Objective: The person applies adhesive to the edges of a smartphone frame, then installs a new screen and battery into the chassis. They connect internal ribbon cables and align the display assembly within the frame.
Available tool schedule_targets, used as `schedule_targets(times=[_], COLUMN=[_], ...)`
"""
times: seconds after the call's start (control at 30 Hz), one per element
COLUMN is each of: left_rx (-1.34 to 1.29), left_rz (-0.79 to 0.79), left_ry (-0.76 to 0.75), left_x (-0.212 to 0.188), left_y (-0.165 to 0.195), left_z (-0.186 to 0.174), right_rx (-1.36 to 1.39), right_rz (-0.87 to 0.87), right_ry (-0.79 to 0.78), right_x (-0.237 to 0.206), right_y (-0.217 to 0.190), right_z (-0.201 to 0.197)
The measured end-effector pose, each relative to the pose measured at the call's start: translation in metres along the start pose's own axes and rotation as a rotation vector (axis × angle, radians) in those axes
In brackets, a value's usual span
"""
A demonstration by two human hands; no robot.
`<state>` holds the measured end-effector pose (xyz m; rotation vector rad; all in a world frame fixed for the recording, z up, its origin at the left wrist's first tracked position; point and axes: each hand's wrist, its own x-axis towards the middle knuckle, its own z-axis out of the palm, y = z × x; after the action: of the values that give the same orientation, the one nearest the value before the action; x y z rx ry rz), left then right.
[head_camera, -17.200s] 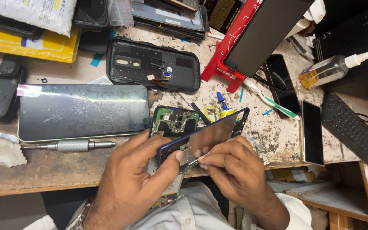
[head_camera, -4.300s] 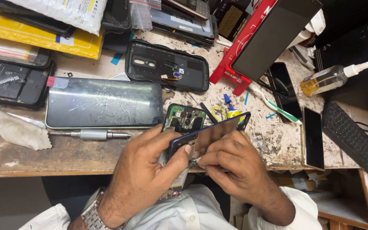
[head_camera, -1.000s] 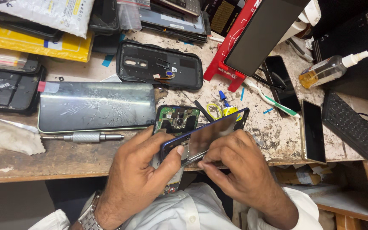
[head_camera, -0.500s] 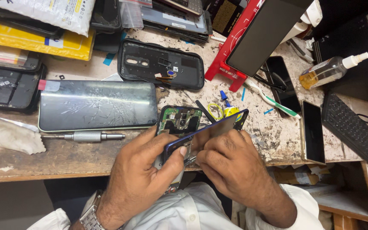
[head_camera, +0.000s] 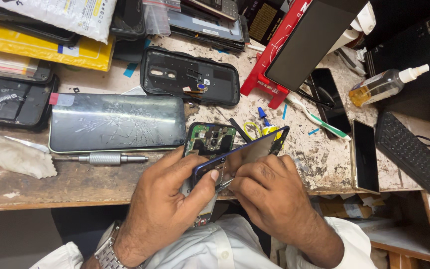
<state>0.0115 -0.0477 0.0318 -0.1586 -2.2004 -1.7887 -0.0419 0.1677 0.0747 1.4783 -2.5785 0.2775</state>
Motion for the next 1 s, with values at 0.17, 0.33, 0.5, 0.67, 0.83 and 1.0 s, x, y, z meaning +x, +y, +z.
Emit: schedule_targets(times=[0.17,0.33,0.5,0.67,0.83,1.0], left_rx=[-0.006,-0.004,0.01,-0.025,-0.032,-0.033], left_rz=[-0.019,-0.022,-0.02,-0.018,-0.024,-0.033], left_ry=[-0.003,0.0,0.004,0.019,0.013,0.009], left_x=[0.0,0.0,0.001,0.001,0.0,0.0], left_y=[0.0,-0.001,0.0,0.001,0.001,0.001], left_z=[0.002,0.001,0.0,0.002,0.004,0.007], right_rx=[-0.007,-0.045,0.003,0.159,0.216,0.177], right_rz=[-0.016,-0.016,-0.002,0.061,0.136,0.109], right_ry=[0.03,0.018,0.059,0.123,0.161,0.146], right_x=[-0.001,0.003,0.002,-0.007,-0.013,-0.014], right_y=[0.002,-0.001,-0.001,0.003,0.009,0.009], right_z=[0.0,0.002,0.001,-0.006,-0.008,-0.006])
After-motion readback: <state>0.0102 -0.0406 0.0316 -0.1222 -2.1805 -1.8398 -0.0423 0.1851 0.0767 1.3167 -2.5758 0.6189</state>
